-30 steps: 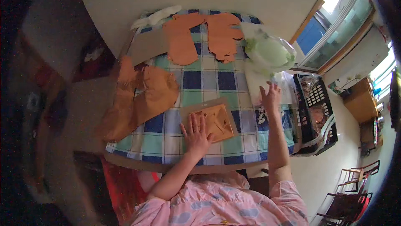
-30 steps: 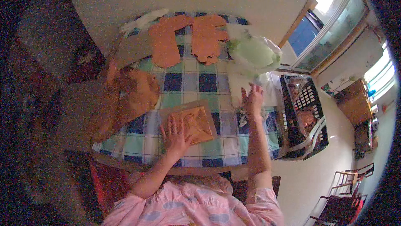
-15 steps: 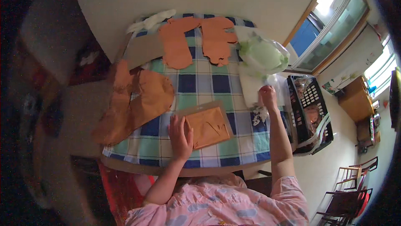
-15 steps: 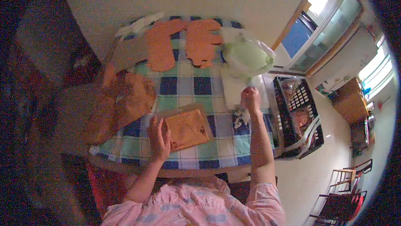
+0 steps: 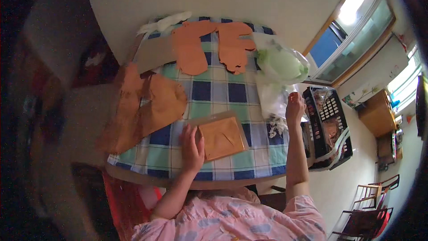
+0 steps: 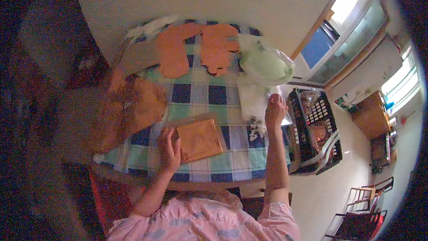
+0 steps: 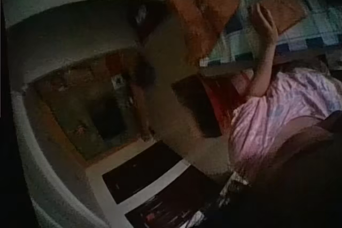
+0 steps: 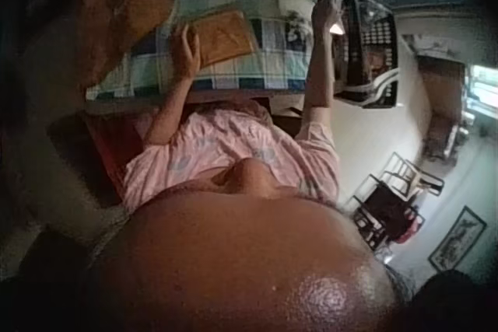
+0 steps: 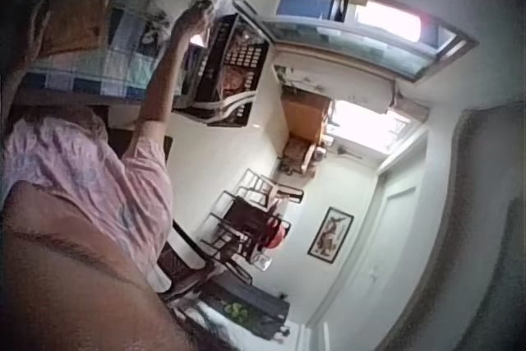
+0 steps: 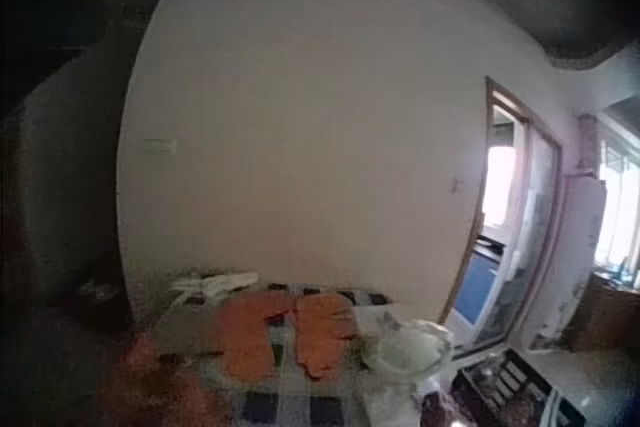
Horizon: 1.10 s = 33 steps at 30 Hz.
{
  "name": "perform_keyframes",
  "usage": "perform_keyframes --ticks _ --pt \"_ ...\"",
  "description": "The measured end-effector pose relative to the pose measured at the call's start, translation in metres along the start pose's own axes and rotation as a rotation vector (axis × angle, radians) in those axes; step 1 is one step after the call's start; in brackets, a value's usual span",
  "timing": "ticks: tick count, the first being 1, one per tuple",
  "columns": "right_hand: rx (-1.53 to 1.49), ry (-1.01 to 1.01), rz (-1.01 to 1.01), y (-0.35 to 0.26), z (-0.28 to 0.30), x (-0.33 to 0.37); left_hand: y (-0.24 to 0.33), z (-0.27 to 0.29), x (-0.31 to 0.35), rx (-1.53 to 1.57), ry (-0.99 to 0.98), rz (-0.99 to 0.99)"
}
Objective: Folding and arranging orange fabric pieces on a table.
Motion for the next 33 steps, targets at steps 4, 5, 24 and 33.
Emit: perform_keyframes --ticks 4,5,24,33 --pt "-0.507 0.178 0.192 -0.075 0.052 0.015 -0.001 -0.007 -0.002 0.071 -0.001 -0.016" --pt "-0.514 0.17 0.294 -0.109 0.059 0.017 -0.002 -0.004 -0.001 0.057 0.02 -0.019" --pt "-0.14 -0.499 0.077 -0.111 -0.046 0.116 -0.003 -0.019 0.005 -0.168 -0.016 -0.093" --pt "-0.676 -0.653 -0.143 -0.107 -0.059 0.135 0.006 -0.019 -0.002 -0.174 -0.03 -0.041"
Point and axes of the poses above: each hand's wrist, its own x-axis away from the middle knuckle, its own z-axis out of the back of the hand, y = z × x, the point moved 8 cm from there along -x, towards the middle knuckle, and after that the axes turned 15 degrees about x, right-handed, at the moved point
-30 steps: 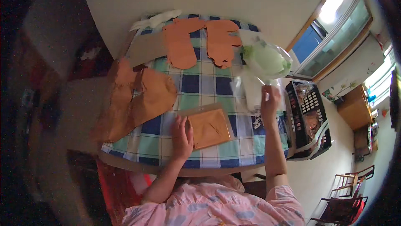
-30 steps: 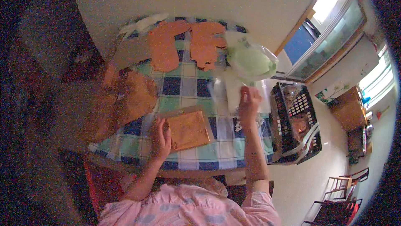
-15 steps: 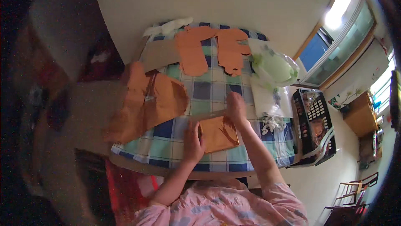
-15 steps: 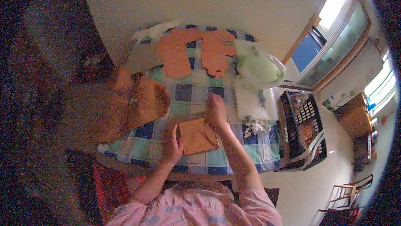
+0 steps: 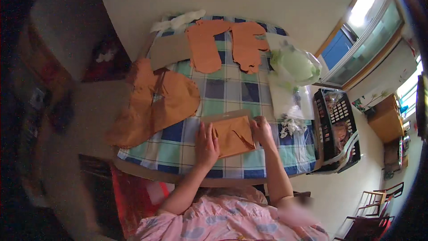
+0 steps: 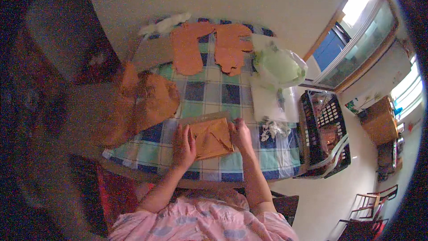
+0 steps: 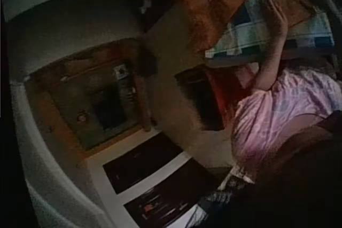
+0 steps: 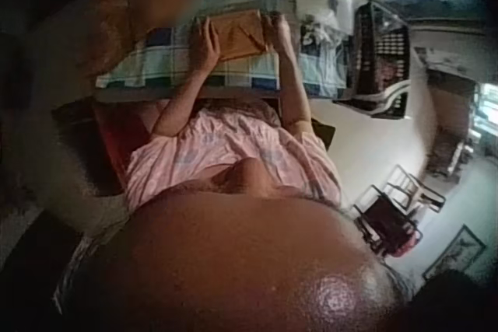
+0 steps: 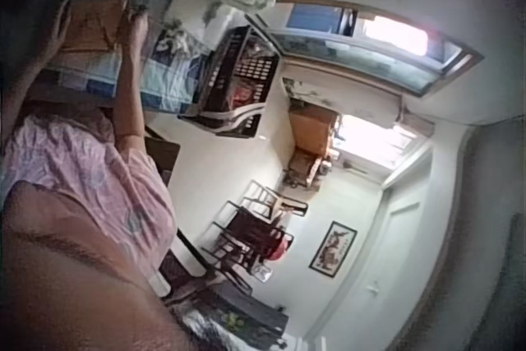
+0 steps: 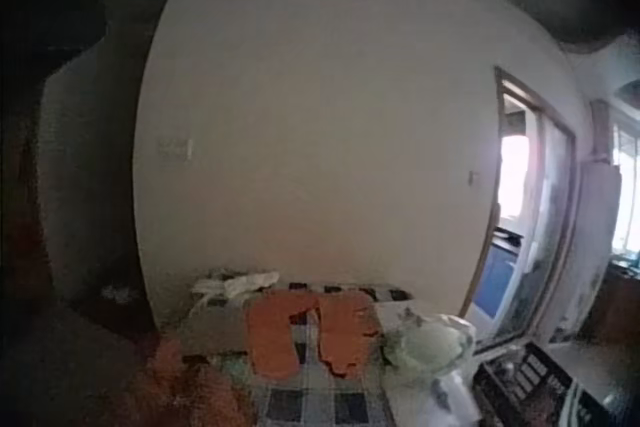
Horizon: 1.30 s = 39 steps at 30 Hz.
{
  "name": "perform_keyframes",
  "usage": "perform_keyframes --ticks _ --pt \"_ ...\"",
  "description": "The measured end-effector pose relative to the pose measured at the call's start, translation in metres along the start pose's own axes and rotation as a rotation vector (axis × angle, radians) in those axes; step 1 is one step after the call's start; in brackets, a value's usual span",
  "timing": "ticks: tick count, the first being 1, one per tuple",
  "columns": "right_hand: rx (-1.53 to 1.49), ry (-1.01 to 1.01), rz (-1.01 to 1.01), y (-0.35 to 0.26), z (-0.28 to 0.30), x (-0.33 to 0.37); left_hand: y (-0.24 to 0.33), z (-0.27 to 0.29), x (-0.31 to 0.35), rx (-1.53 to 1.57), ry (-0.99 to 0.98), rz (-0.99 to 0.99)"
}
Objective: Folding and arranging orange fabric pieces on a table.
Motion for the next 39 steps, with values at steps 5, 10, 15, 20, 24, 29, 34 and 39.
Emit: perform_keyframes --ticks 5,10,15,20,24,29,34,39 --pt "0.14 -0.045 0.017 0.0 -0.008 -0.003 0.0 0.002 0.0 0.003 -0.023 0.0" --pt "-0.163 -0.133 -0.069 -0.008 -0.01 0.005 -0.006 0.001 0.003 0.006 -0.017 0.018" --pt "-0.511 -0.166 -0.142 -0.012 -0.009 0.022 0.001 0.003 0.003 0.047 0.012 -0.026" --pt "-0.628 -0.133 -0.28 0.031 0.013 0.018 -0.007 0.001 -0.048 0.146 -0.039 -0.059" --pt "-0.714 -0.019 -0.206 0.064 0.041 0.014 -0.014 -0.036 -0.106 0.04 -0.182 -0.201" --pt "-0.762 0.048 -0.217 0.071 0.066 0.013 -0.03 -0.064 -0.133 -0.296 -0.173 -0.303" --pt "-0.738 0.123 -0.153 0.082 0.06 -0.002 -0.035 -0.071 -0.142 -0.32 -0.217 -0.283" --pt "-0.565 0.045 -0.227 0.057 0.032 0.012 0.005 -0.063 -0.119 -0.068 -0.275 -0.221"
Point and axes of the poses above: each hand's wrist, its own x-axis away from the middle knuckle, its own z-axis out of the back of the hand, y = z × x, the point moved 8 cm from there along -x, towards the middle knuckle, and after that the axes turned 15 degrees about x, right-handed, at the moved point
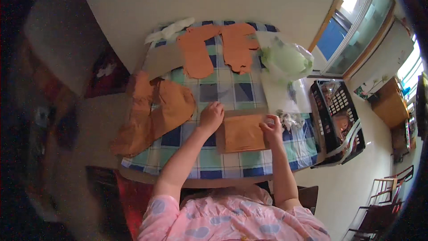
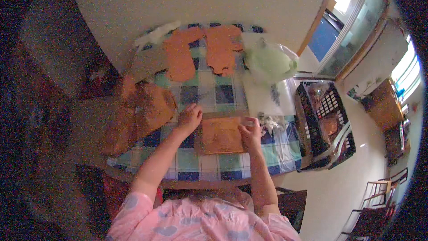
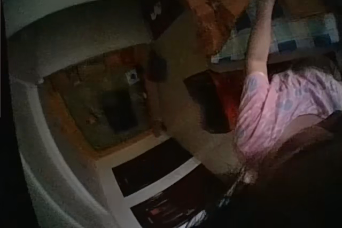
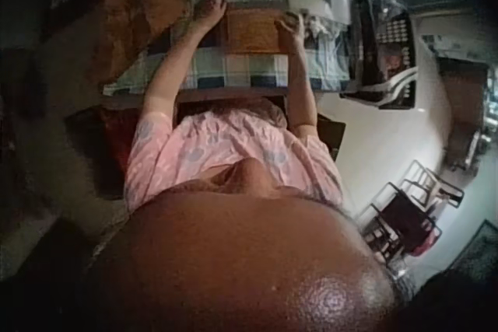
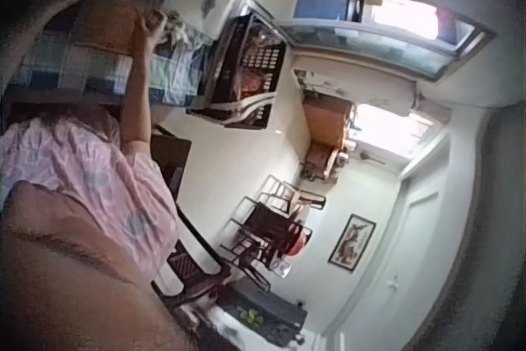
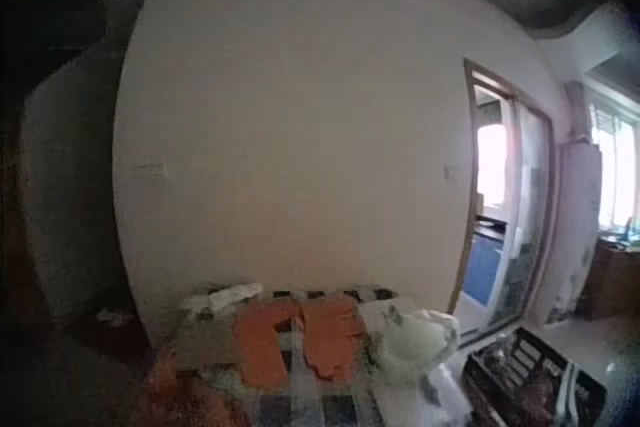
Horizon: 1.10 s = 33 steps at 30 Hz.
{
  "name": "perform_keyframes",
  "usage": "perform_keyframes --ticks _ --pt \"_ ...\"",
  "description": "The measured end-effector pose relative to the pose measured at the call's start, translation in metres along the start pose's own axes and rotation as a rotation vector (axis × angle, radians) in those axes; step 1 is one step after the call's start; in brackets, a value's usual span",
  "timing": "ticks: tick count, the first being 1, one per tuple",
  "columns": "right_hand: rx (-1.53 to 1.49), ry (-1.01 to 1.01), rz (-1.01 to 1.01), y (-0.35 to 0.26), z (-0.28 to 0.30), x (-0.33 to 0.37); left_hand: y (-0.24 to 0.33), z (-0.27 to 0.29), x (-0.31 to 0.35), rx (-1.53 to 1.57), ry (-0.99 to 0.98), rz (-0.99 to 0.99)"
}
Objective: Folding and arranging orange fabric pieces on a table.
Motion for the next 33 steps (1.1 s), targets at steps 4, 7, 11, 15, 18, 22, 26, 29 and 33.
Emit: perform_keyframes --ticks 4,7,11,15,18,22,26,29,33 --pt "-0.008 -0.1 0.065 -0.016 -0.041 0.013 0.005 0.003 0.017 0.03 0.015 -0.03" --pt "0.134 -0.111 0.084 -0.016 -0.047 0.012 0.003 0.001 0.022 0.012 -0.004 -0.013" --pt "0.291 0.023 0.169 -0.018 -0.038 0.018 0.011 0.009 0.024 0.027 0.041 -0.08" --pt "0.373 0.02 0.181 -0.004 -0.034 0.018 0.016 0.008 0.025 0.047 0.045 -0.101" --pt "0.385 0.045 0.182 -0.006 -0.032 0.017 0.019 0.007 0.025 0.025 0.024 -0.116" --pt "0.444 0.053 0.19 -0.043 -0.034 0.025 0.017 0.011 0.028 0.042 0.025 -0.133" --pt "0.434 -0.001 0.157 -0.053 -0.035 0.026 0.006 0.012 0.028 0.048 0.032 -0.11" --pt "0.557 0.067 0.332 -0.042 -0.034 0.021 0.006 0.012 0.027 0.077 0.05 -0.112" --pt "0.512 0.061 0.336 -0.026 -0.033 0.014 0.014 0.011 0.027 0.07 -0.017 -0.086"
Point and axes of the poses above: each hand's wrist, its own x-axis away from the middle knuckle, its own z-axis out of the back of the hand, y = z × x, the point moved 8 cm from there along -x, towards the middle knuckle, and after that the axes turned 15 degrees about x, right-handed, at the moved point
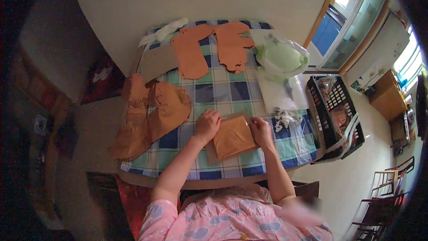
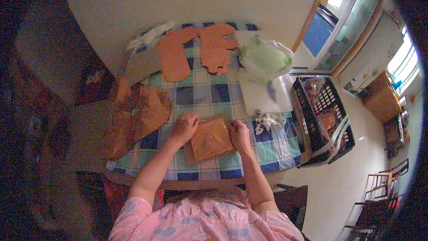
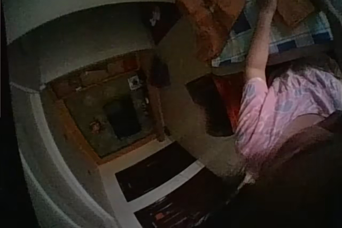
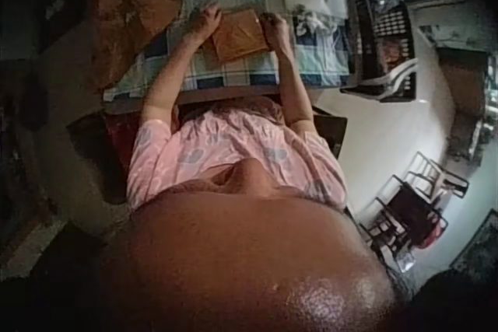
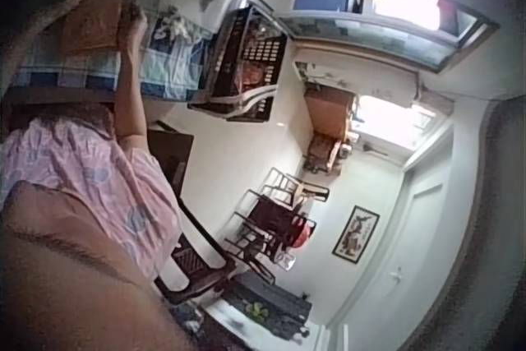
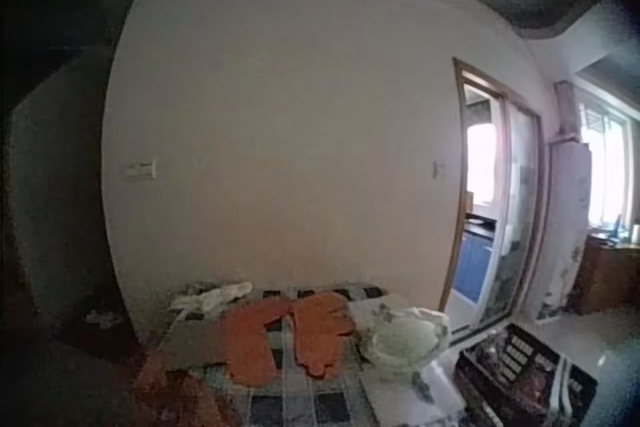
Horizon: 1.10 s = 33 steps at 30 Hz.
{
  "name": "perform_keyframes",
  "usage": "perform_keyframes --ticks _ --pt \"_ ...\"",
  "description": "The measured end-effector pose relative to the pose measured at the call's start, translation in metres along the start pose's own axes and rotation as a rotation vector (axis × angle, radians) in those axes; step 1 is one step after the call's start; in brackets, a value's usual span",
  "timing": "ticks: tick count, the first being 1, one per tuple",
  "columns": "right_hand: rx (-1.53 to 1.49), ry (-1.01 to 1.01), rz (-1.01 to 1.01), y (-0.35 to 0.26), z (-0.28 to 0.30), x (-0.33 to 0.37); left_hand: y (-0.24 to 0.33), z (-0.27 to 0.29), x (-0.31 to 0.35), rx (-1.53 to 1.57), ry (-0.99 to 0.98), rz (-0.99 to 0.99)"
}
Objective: Folding and arranging orange fabric pieces on a table.
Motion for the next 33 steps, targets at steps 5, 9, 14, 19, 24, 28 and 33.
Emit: perform_keyframes --ticks 5,9,14,19,24,28,33 --pt "-0.126 -0.062 -0.157 -0.018 0.003 -0.002 0.006 0.0 0.005 -0.011 0.016 -0.017" --pt "0.055 0.014 -0.068 -0.028 0.016 0.002 0.009 -0.003 0.009 -0.03 0.085 -0.085" --pt "0.39 -0.227 0.834 -0.118 0.035 0.073 -0.002 -0.003 0.013 -0.035 0.11 -0.07" --pt "0.327 -0.272 0.892 -0.102 0.014 0.079 0.0 -0.005 0.009 0.012 0.115 -0.073" --pt "0.385 -0.191 0.825 -0.098 -0.004 0.077 0.006 -0.006 0.013 -0.057 0.112 -0.116" --pt "0.377 -0.217 0.861 -0.108 0.001 0.082 0.006 -0.008 0.017 -0.072 0.123 -0.141" --pt "0.468 -0.235 0.978 -0.109 0.014 0.084 0.005 -0.008 0.02 -0.04 0.139 -0.128"
Point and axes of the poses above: each hand's wrist, its own x-axis away from the middle knuckle, its own z-axis out of the back of the hand, y = z × x, the point moved 8 cm from there along -x, towards the middle knuckle, and after that the axes turned 15 degrees about x, right-handed, at the moved point
